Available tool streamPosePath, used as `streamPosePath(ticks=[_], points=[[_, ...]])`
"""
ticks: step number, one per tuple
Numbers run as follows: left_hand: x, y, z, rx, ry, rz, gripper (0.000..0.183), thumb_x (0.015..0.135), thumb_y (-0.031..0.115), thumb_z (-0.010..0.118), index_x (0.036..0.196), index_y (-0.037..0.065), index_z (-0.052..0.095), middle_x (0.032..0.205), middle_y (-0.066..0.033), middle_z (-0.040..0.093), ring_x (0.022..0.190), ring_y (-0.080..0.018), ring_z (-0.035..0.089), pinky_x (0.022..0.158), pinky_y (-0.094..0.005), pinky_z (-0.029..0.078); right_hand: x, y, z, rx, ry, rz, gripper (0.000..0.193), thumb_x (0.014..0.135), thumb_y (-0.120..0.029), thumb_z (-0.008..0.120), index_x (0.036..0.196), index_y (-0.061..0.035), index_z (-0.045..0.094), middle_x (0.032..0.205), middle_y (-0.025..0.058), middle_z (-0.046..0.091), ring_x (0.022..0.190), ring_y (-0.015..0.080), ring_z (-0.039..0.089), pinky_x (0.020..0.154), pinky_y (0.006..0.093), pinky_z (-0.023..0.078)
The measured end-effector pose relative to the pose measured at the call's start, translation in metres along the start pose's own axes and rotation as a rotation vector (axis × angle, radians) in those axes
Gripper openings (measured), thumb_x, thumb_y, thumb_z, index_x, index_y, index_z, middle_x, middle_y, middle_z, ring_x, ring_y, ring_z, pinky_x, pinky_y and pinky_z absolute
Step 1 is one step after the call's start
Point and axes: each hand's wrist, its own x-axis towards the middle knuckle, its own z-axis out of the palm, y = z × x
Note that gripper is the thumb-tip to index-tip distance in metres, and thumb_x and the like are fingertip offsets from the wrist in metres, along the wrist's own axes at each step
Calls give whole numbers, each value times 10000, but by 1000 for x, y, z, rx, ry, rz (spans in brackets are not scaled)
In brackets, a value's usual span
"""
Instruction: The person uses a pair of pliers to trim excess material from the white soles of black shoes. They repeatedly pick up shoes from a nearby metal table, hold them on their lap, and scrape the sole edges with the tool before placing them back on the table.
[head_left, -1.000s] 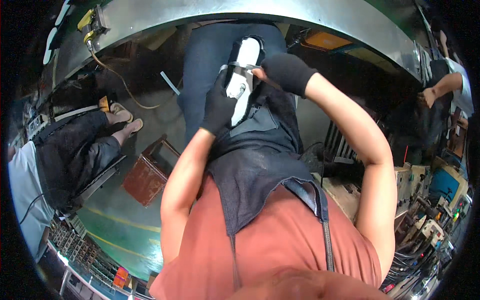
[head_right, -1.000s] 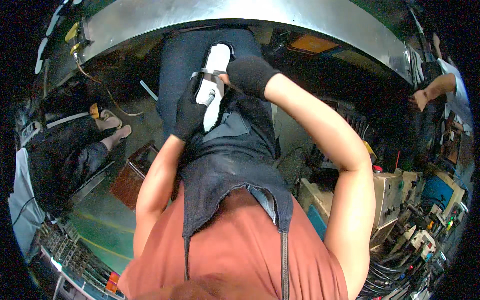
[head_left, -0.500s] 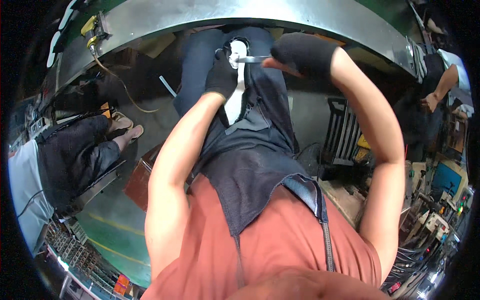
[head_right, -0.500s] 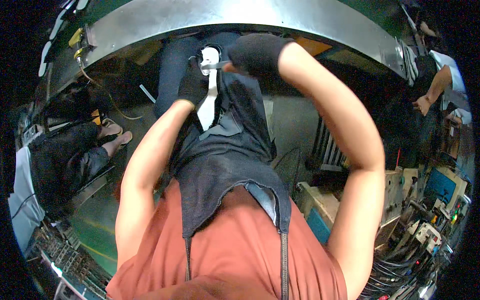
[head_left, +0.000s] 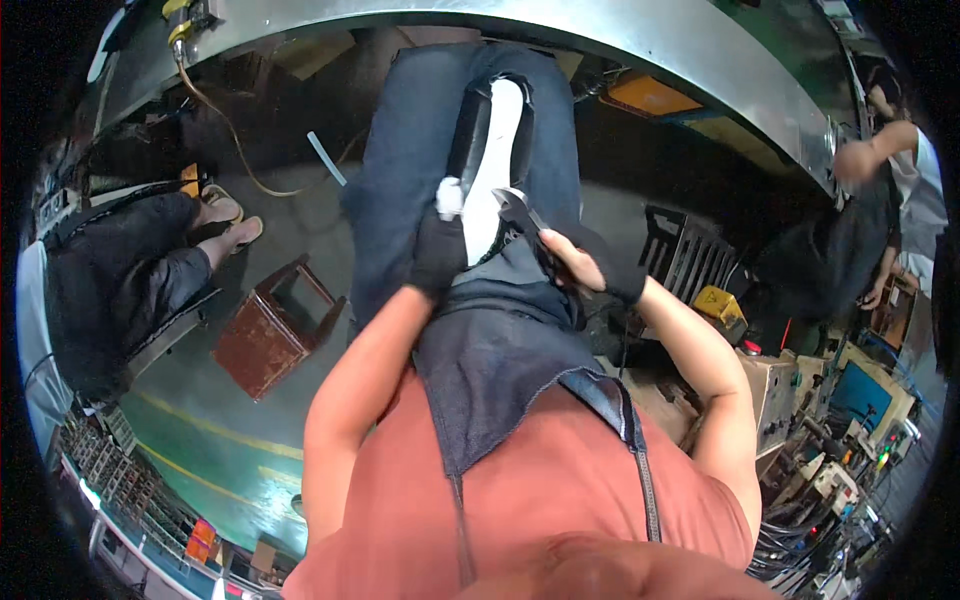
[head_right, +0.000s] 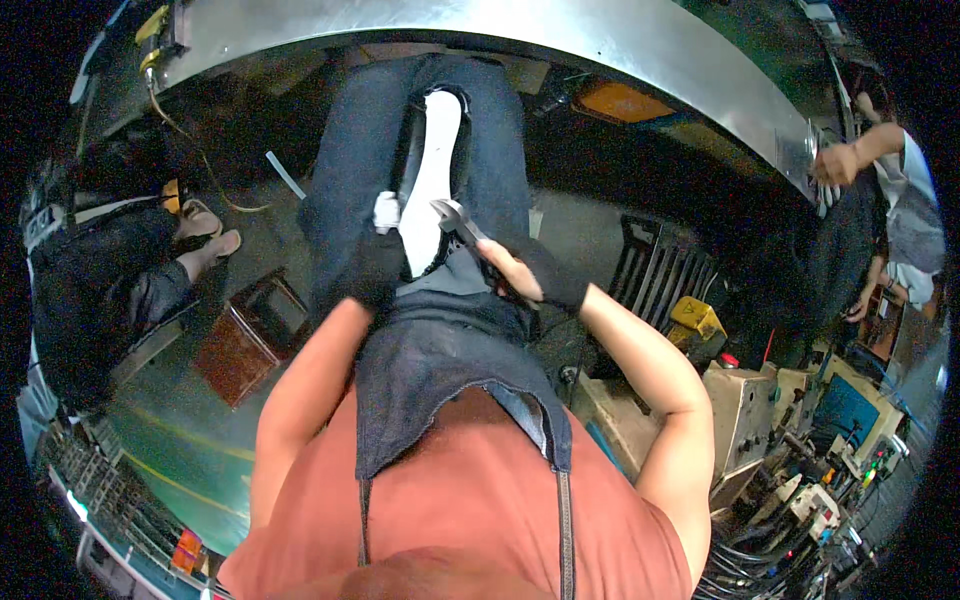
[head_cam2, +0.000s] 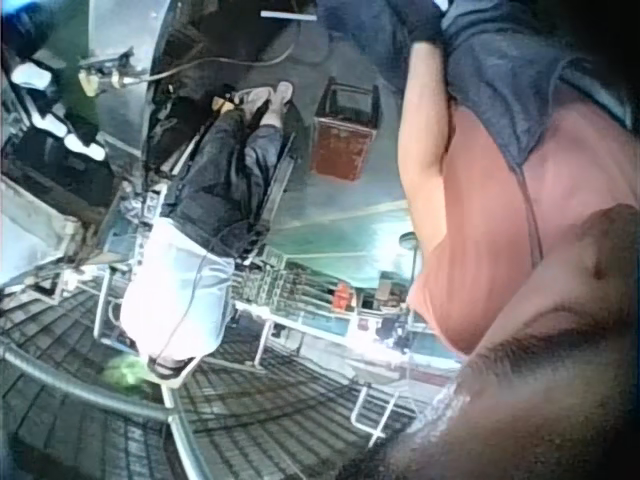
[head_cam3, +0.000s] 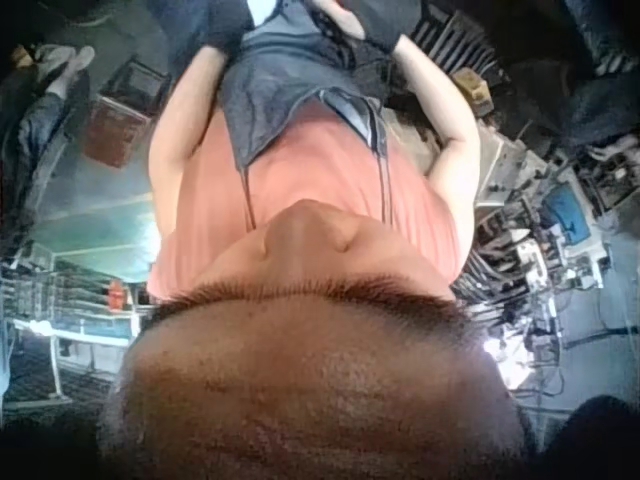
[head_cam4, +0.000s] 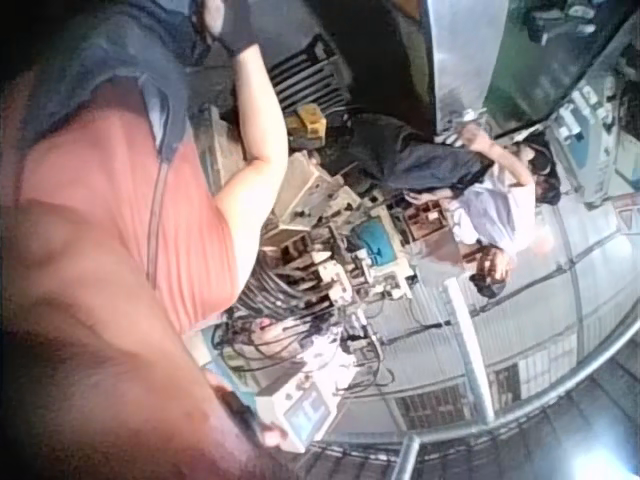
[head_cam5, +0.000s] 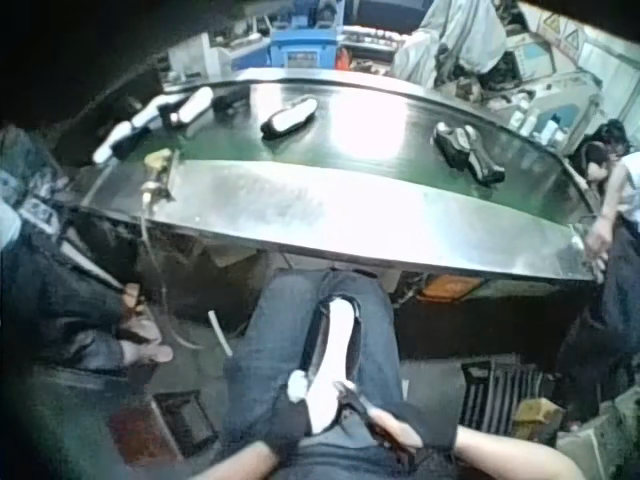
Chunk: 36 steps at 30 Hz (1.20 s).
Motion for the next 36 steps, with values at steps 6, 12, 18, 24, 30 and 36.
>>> streamPosePath(ticks=[6,12,18,24,30,36], points=[[12,5,1,177,-34,225,303,846,143,592,1100,-16,546,1049,-156,615,974,-273,589,883,-363,439,-28,-71,-19,-356,132,-309,403,943,-372,443,884,-1,588,681,170,575,582,262,543,583,368,442],[16,-27,-16,-236,-443,373,519,856,329,616,1217,-9,459,1210,-184,517,1091,-220,537,906,-341,431,17,-47,-2,-327,102,-344,394,962,-336,414,903,18,576,654,155,568,589,240,539,595,355,445],[28,-44,19,36,71,533,330,902,196,507,1169,2,505,1022,-217,617,960,-313,612,807,-361,470,-14,-29,-1,-233,161,-80,468,961,-406,388,898,12,587,699,175,596,663,258,600,647,358,457],[61,-98,23,-80,-160,491,433,788,251,670,1105,41,462,993,-238,596,930,-407,591,747,-426,475,-15,-78,9,-457,170,-814,323,930,-296,476,905,5,592,748,227,585,681,359,575,665,405,461],[10,-24,6,74,-76,577,730,741,278,731,1310,37,342,1065,-248,578,997,-394,584,828,-405,479,-16,-47,7,-547,284,-596,307,939,-247,455,838,21,563,747,209,562,688,360,540,624,378,424],[2,9,-50,449,-62,800,750,720,334,747,1283,-19,400,1125,-243,556,1041,-378,556,878,-397,433,-9,-12,1,-268,279,-163,378,974,-345,418,897,-3,558,710,58,555,611,147,526,578,302,418]])
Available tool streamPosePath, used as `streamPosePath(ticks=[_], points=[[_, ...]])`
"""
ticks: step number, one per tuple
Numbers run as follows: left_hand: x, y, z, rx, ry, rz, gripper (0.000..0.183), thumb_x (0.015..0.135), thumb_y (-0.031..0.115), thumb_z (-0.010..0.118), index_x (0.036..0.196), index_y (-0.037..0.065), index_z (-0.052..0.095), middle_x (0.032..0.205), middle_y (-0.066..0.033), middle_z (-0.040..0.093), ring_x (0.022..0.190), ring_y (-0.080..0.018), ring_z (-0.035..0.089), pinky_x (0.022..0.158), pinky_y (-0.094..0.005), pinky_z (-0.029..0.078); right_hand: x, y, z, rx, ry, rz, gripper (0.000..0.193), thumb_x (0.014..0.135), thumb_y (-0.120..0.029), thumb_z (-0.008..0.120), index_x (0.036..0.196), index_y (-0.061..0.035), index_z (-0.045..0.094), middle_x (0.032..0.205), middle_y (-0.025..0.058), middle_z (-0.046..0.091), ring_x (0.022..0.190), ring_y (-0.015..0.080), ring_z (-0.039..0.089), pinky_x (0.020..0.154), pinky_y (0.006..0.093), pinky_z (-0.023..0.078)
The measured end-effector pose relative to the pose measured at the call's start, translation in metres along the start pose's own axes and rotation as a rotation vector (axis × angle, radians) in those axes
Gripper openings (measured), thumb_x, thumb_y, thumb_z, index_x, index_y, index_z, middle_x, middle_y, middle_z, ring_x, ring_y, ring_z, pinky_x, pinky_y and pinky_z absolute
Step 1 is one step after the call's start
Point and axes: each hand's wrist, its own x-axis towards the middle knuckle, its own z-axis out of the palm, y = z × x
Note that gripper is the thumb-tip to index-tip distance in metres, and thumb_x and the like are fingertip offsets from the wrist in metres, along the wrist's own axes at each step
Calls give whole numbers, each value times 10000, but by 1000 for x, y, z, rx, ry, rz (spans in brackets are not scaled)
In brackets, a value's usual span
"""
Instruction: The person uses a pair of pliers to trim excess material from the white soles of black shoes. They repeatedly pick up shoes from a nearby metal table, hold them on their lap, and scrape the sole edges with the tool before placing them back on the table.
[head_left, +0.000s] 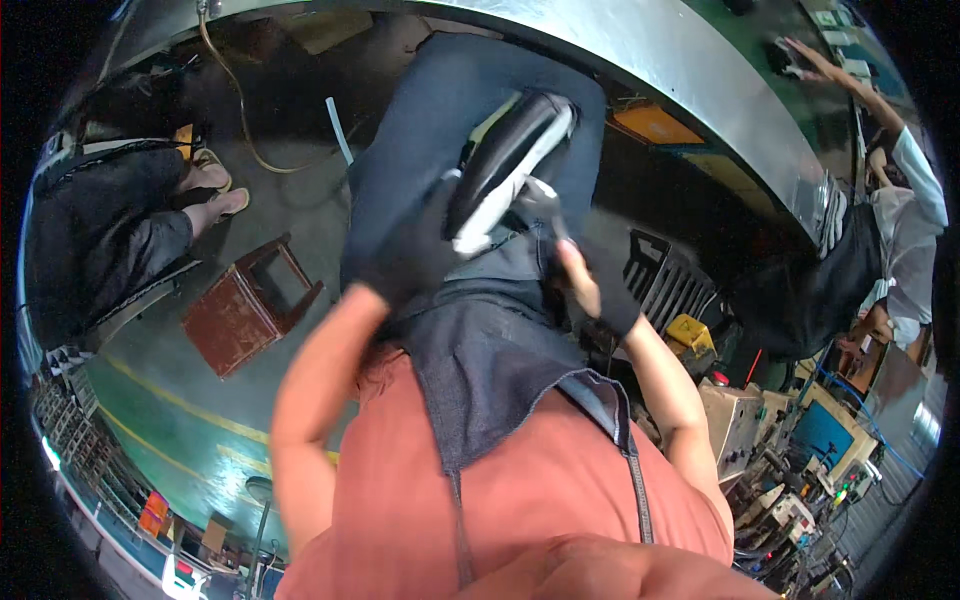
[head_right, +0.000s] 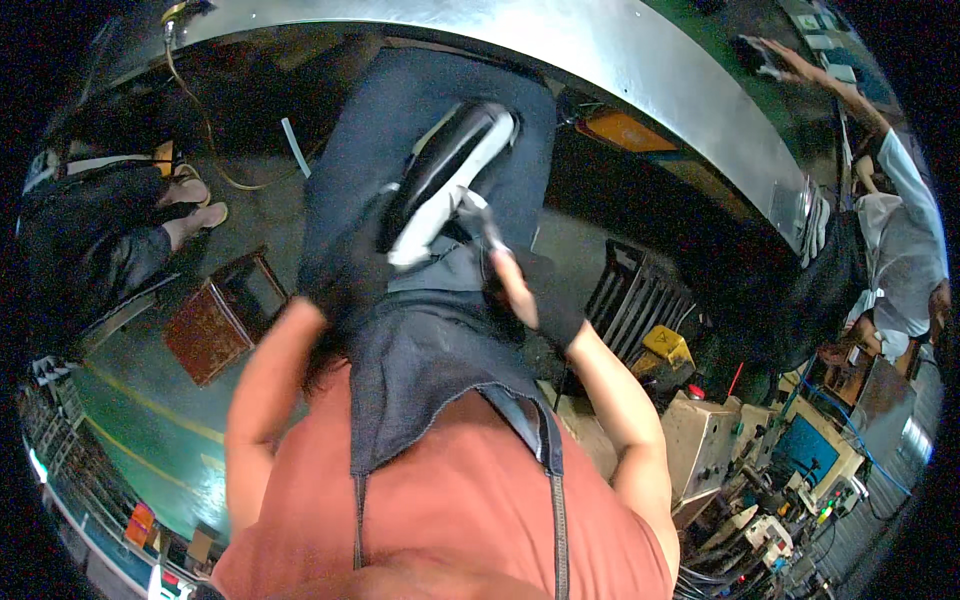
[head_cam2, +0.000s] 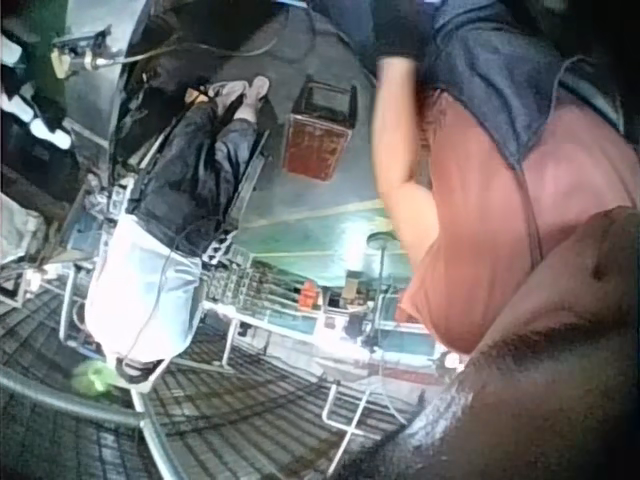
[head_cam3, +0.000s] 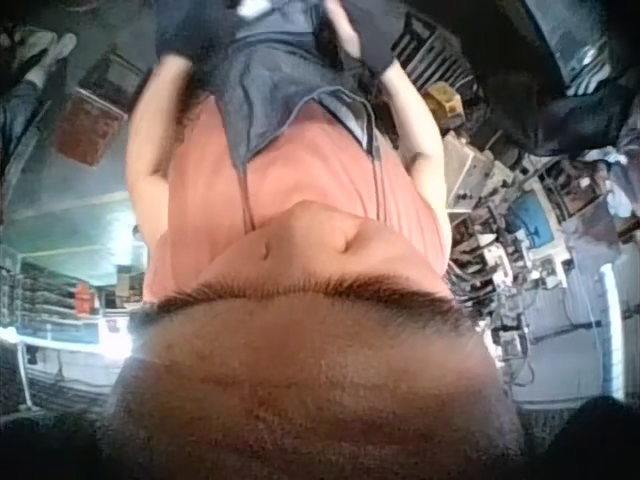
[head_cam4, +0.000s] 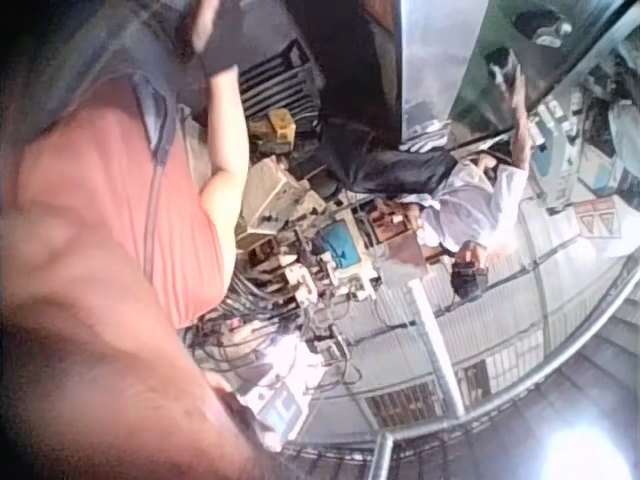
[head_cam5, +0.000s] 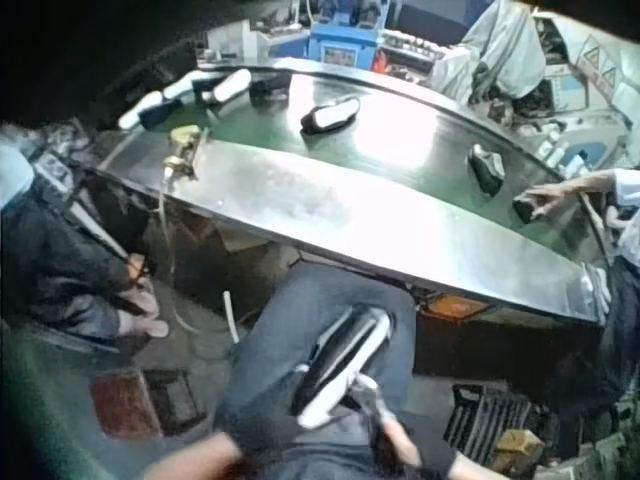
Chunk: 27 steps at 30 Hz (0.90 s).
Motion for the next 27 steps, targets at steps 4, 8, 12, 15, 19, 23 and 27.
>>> streamPosePath(ticks=[4,8,12,15,19,23,27], points=[[67,33,-75,-396,88,-79,361,742,240,723,1013,31,609,948,-124,626,858,-234,607,794,-347,482,-46,19,-28,350,112,153,432,984,-384,359,860,-26,564,718,37,575,600,124,552,576,262,438],[107,0,16,-84,256,-37,551,742,164,691,1255,65,517,1314,-176,494,1206,-272,479,992,-339,385,-46,-1,-39,311,36,148,435,987,-397,337,914,-26,552,726,48,587,618,122,563,588,251,441],[65,-10,26,-563,-53,-274,706,832,335,653,1358,-15,339,1248,-231,519,1125,-298,548,915,-387,444,-44,-3,-39,508,-70,161,432,998,-367,324,1051,-12,564,874,57,615,790,126,583,739,266,458],[66,-41,32,-668,-114,-298,753,800,299,690,1368,-32,324,1336,-230,446,1226,-284,463,998,-345,371,-7,-9,-47,313,24,-93,384,990,-307,381,1117,0,573,996,26,617,943,107,542,849,277,433],[37,8,50,-296,-74,-28,813,779,263,699,1390,-54,265,1409,-247,339,1336,-302,313,1079,-340,252,47,-39,-77,-241,-319,-89,352,929,-302,461,929,14,617,806,122,639,739,189,588,693,344,458],[29,-18,66,-324,-125,-167,796,812,261,657,1397,-65,226,1434,-247,293,1354,-314,268,1086,-342,237,56,-33,-56,-745,-44,-296,367,898,-346,509,755,-16,580,709,202,595,632,382,582,576,438,465],[44,3,42,-15,-171,-117,790,871,358,595,1384,-95,201,1408,-264,318,1346,-322,273,1089,-355,227,95,19,-54,-686,70,-561,353,904,-378,510,770,-53,544,671,182,571,625,369,582,555,431,452]])
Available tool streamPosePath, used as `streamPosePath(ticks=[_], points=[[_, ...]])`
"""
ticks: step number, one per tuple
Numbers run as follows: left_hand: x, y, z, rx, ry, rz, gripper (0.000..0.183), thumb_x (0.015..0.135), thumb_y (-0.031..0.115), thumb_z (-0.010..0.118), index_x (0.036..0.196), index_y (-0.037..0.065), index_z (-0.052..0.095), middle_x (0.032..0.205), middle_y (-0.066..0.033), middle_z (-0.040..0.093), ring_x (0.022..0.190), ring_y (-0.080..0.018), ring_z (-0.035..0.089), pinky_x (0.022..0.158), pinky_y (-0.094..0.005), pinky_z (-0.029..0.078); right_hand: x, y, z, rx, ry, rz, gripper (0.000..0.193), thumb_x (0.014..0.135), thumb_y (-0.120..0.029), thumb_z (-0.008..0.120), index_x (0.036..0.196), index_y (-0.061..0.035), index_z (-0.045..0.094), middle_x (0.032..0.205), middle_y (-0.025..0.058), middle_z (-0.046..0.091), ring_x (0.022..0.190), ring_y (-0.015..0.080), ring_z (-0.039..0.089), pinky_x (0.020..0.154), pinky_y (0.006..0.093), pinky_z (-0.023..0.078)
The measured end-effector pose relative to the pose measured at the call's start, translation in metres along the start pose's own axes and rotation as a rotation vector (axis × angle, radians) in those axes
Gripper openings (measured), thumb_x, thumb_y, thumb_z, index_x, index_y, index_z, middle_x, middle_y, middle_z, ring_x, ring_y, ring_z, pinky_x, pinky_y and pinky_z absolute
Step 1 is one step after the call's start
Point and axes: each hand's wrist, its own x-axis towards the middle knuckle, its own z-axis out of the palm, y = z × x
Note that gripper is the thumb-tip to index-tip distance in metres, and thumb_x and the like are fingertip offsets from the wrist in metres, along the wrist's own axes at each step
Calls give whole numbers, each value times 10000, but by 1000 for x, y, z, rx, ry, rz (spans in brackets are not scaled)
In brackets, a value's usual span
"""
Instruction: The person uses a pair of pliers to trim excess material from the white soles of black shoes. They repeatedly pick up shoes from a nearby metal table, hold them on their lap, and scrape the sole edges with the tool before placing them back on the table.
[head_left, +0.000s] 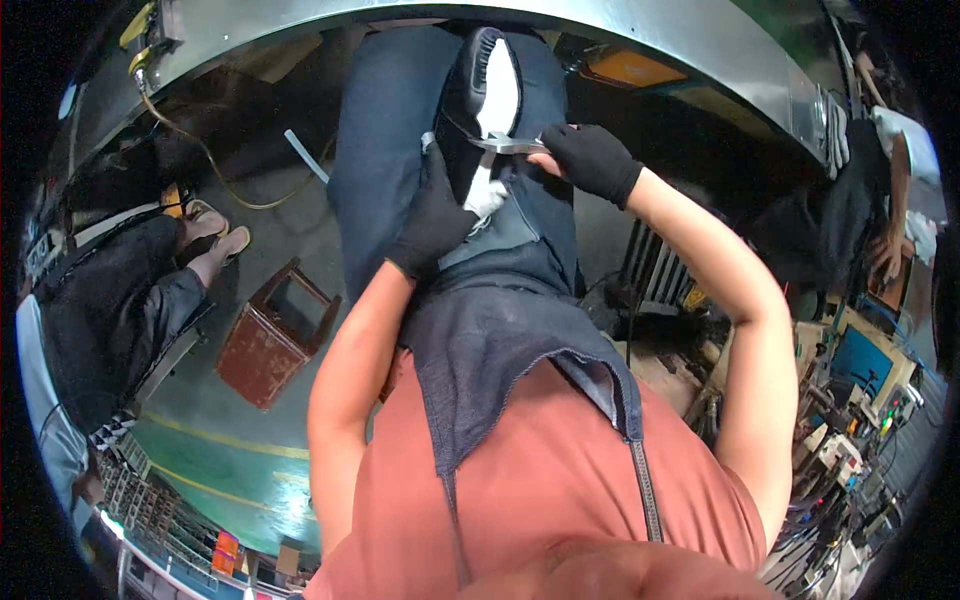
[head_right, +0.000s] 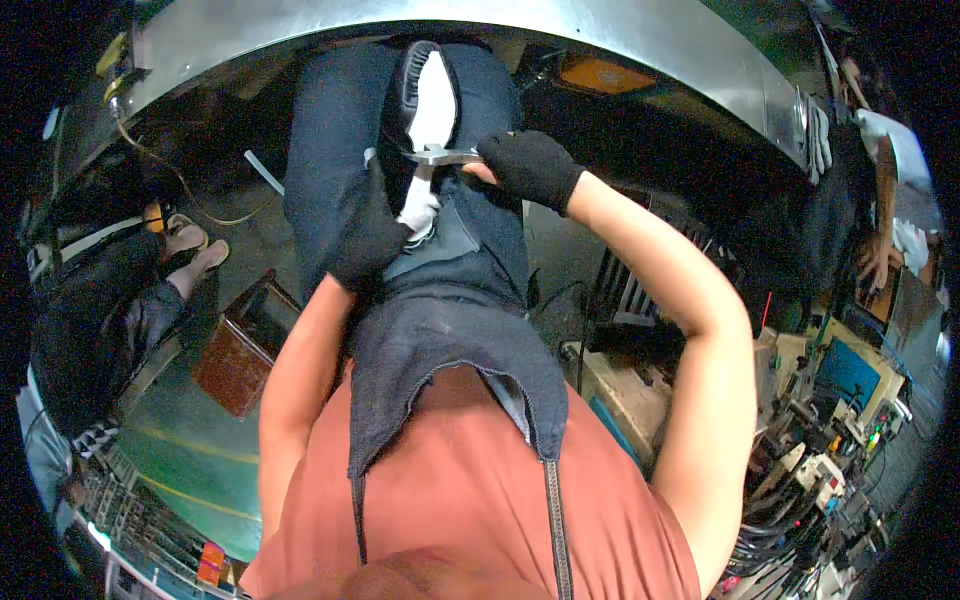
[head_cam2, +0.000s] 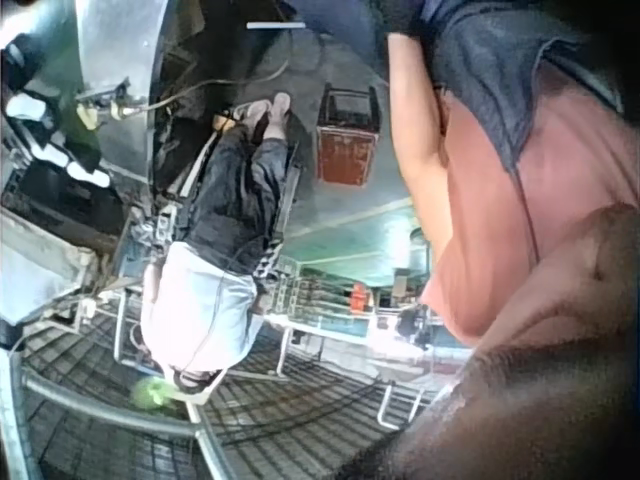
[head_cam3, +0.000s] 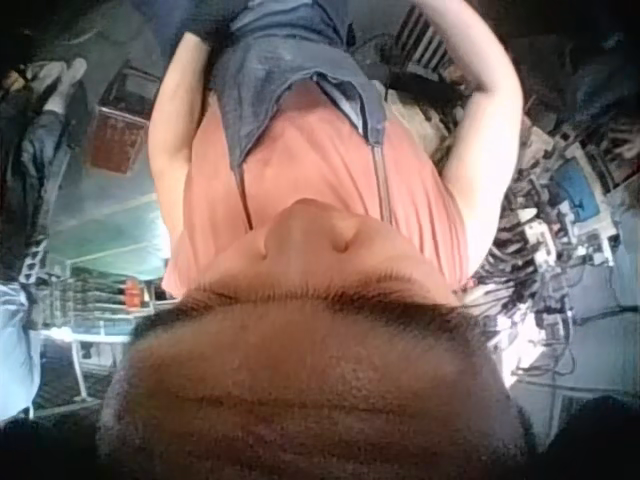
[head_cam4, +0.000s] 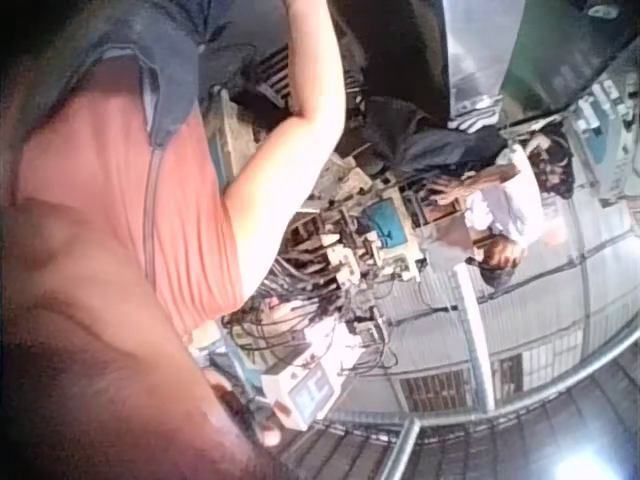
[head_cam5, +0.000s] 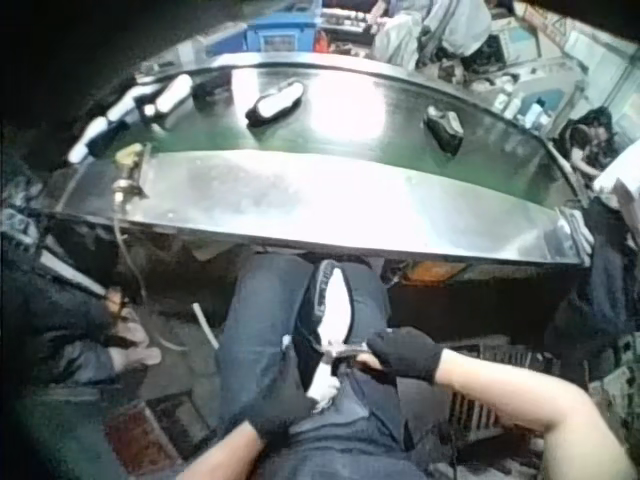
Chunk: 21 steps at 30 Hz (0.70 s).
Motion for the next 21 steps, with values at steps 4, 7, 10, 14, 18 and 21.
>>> streamPosePath(ticks=[4,7,10,14,18,21], points=[[33,7,20,-303,424,-128,643,925,377,490,1331,-73,274,1300,-318,385,1216,-428,387,1015,-419,322,-1,4,-21,546,-439,344,623,921,-538,398,760,21,621,650,200,594,585,345,611,575,410,484],[42,-11,28,-25,421,134,639,902,308,521,1331,-84,256,1285,-341,373,1187,-473,386,991,-447,345,13,-1,-61,230,-568,162,625,941,-512,358,735,9,635,616,191,594,578,320,621,592,417,497],[47,-22,12,-25,240,26,785,835,307,613,1351,-86,172,1306,-338,345,1197,-479,377,998,-452,338,34,-63,-94,-204,-428,42,412,917,-369,488,717,-30,610,612,125,591,548,274,604,563,393,485],[66,-34,10,-370,228,22,761,822,252,635,1372,-40,197,1265,-251,432,1165,-401,450,955,-409,390,17,-113,-77,-105,-4,-401,337,892,-337,526,761,-32,583,717,141,604,639,311,611,611,410,490],[66,-56,-21,535,187,564,490,907,224,476,1338,14,376,1178,-173,562,1019,-326,571,908,-405,429,2,-72,-34,120,-196,-14,310,901,-349,518,823,-53,568,777,145,606,682,334,611,623,405,494],[54,-23,-31,30,56,437,461,904,193,447,1326,15,397,1167,-178,575,1030,-323,579,915,-388,427,-21,-75,-15,81,106,-158,400,895,-388,505,827,-12,624,665,216,591,606,376,599,574,452,472]])
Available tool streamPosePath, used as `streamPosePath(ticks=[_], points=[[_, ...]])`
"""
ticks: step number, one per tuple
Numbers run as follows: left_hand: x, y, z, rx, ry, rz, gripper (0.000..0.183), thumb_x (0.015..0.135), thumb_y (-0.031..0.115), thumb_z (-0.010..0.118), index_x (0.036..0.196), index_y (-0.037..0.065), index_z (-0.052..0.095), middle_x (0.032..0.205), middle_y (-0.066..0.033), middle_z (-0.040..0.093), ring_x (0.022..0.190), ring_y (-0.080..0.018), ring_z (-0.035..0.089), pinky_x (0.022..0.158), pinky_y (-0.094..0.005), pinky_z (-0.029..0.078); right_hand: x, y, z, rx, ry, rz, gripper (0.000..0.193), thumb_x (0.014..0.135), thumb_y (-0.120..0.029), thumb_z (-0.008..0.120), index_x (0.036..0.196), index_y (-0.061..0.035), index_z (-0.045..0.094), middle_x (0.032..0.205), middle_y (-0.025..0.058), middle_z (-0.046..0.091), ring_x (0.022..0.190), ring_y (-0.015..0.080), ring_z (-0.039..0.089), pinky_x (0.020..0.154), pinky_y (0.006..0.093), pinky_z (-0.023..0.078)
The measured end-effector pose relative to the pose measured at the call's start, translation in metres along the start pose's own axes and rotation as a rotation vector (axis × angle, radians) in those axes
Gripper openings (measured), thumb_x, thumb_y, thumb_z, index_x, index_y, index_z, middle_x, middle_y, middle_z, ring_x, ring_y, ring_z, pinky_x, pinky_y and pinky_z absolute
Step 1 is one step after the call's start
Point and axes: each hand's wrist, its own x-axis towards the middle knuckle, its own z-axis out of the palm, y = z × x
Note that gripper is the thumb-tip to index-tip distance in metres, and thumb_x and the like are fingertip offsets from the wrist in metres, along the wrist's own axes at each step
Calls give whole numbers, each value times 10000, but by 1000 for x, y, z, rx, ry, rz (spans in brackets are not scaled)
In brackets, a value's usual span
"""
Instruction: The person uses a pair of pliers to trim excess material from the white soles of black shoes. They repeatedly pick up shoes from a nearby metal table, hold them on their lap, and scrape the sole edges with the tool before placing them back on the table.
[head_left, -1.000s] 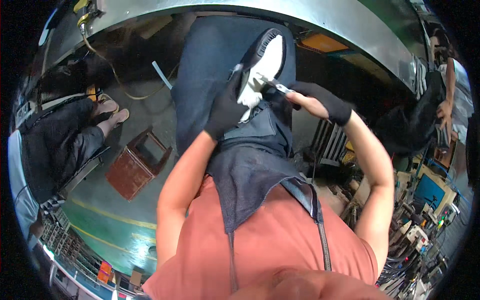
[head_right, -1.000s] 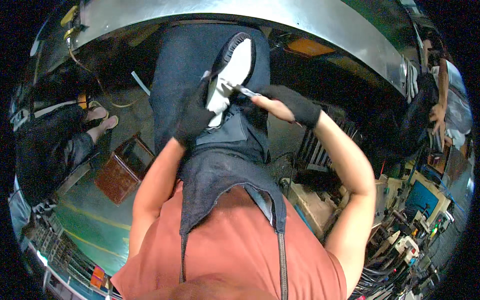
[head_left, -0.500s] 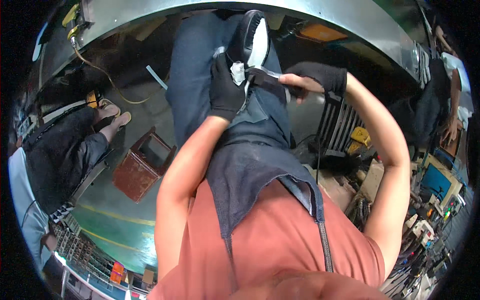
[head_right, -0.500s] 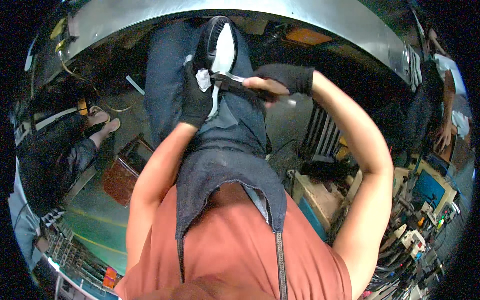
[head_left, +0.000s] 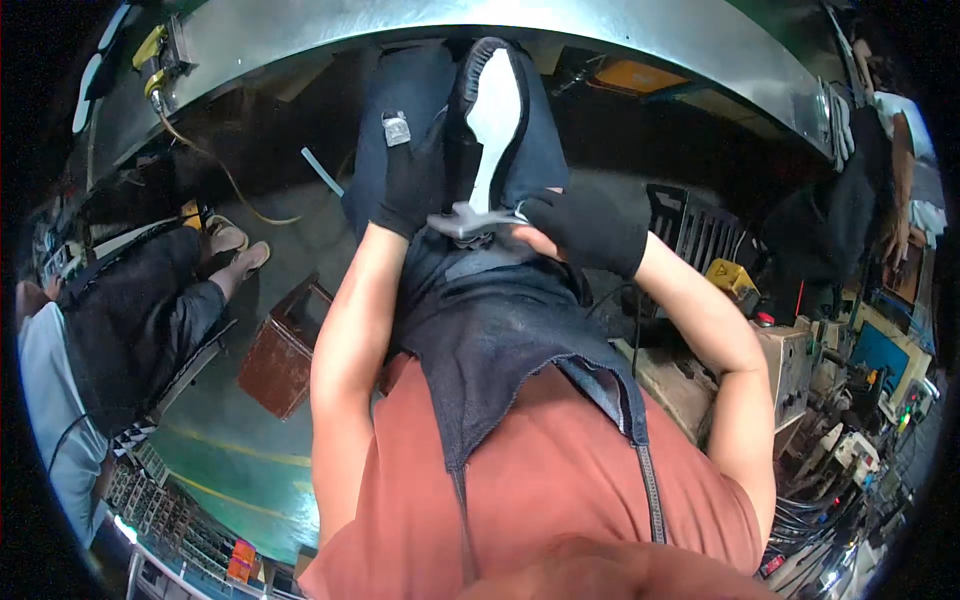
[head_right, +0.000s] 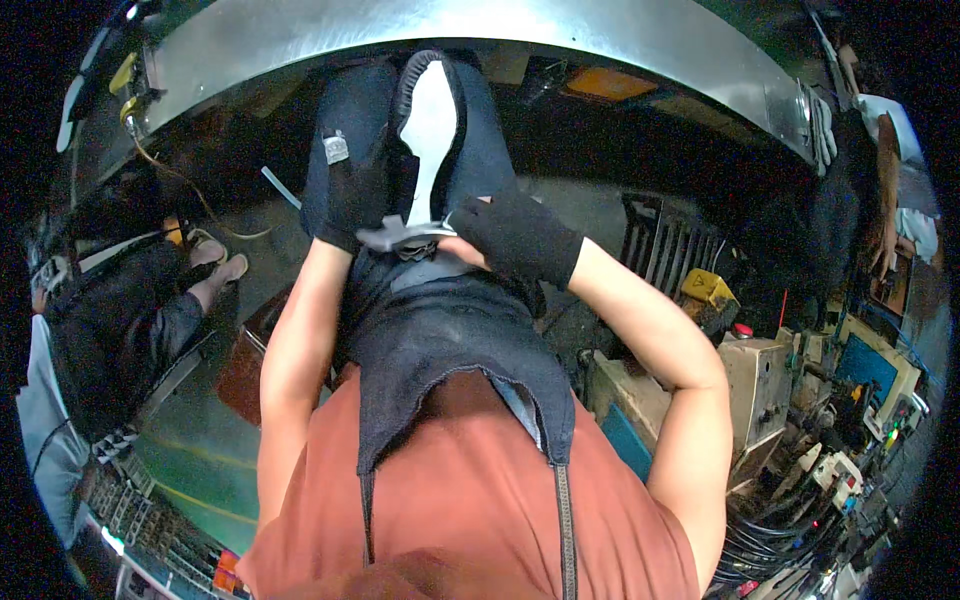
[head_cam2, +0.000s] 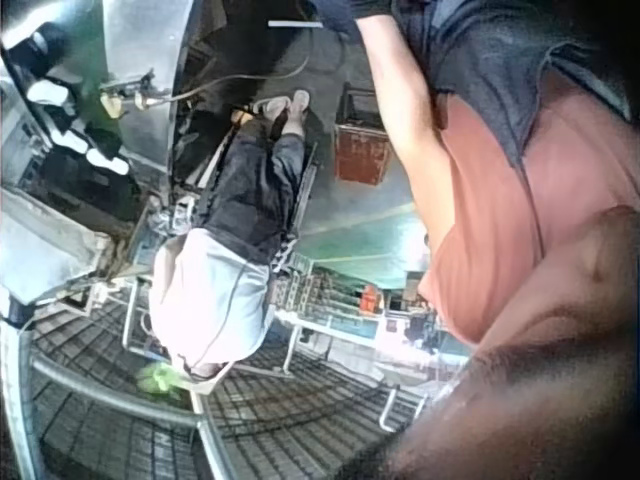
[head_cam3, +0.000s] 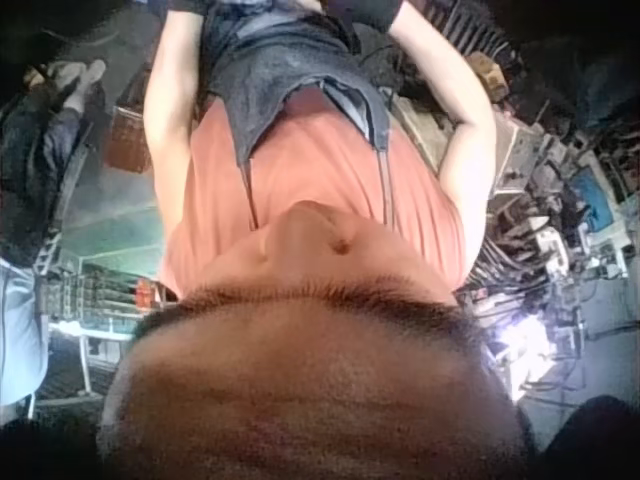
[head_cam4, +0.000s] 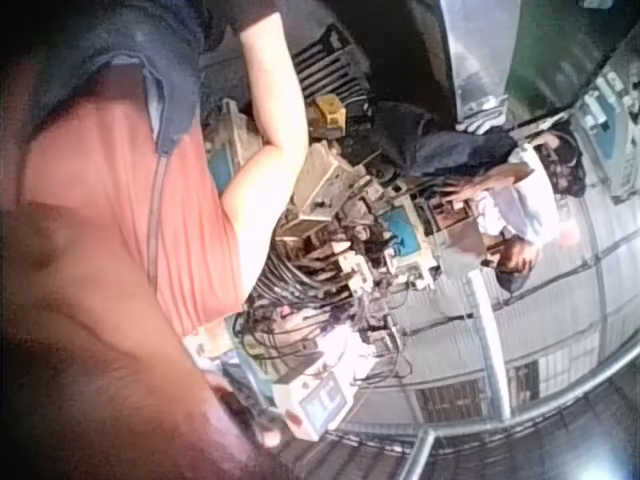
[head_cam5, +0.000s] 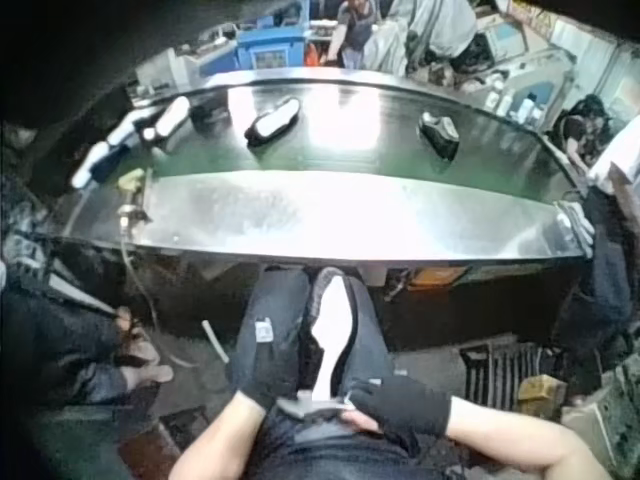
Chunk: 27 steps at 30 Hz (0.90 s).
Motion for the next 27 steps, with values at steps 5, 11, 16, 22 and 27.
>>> streamPosePath(ticks=[5,11,16,22,27], points=[[-5,0,7,-26,5,-188,382,917,146,407,1278,27,447,1064,-202,605,970,-345,596,932,-398,406,-5,14,-29,548,-344,570,481,941,-422,431,967,36,579,865,220,611,778,330,609,699,394,463],[8,38,20,-1014,142,-500,588,980,497,252,1297,30,418,1132,-76,561,1035,-173,528,947,-326,383,11,40,-76,300,-364,342,409,939,-383,458,841,-5,580,723,144,580,666,261,581,641,363,458],[-15,-9,54,-540,23,-408,608,982,489,191,1368,51,358,1274,-176,471,1184,-244,446,996,-339,333,14,26,-55,-87,-194,378,401,906,-391,494,754,-34,593,701,190,587,677,375,585,598,437,456],[20,1,46,-1024,136,-668,479,925,378,493,1220,1,480,1142,-170,552,1091,-221,511,915,-323,391,-14,80,22,-27,105,288,356,900,-364,516,779,-35,577,730,181,590,691,371,580,595,428,452],[41,11,63,-316,376,-361,493,780,384,685,1038,-15,556,974,-213,605,915,-333,590,788,-391,454,-22,74,-6,199,-74,352,385,904,-384,510,794,-23,582,727,188,591,667,381,577,588,422,453]])
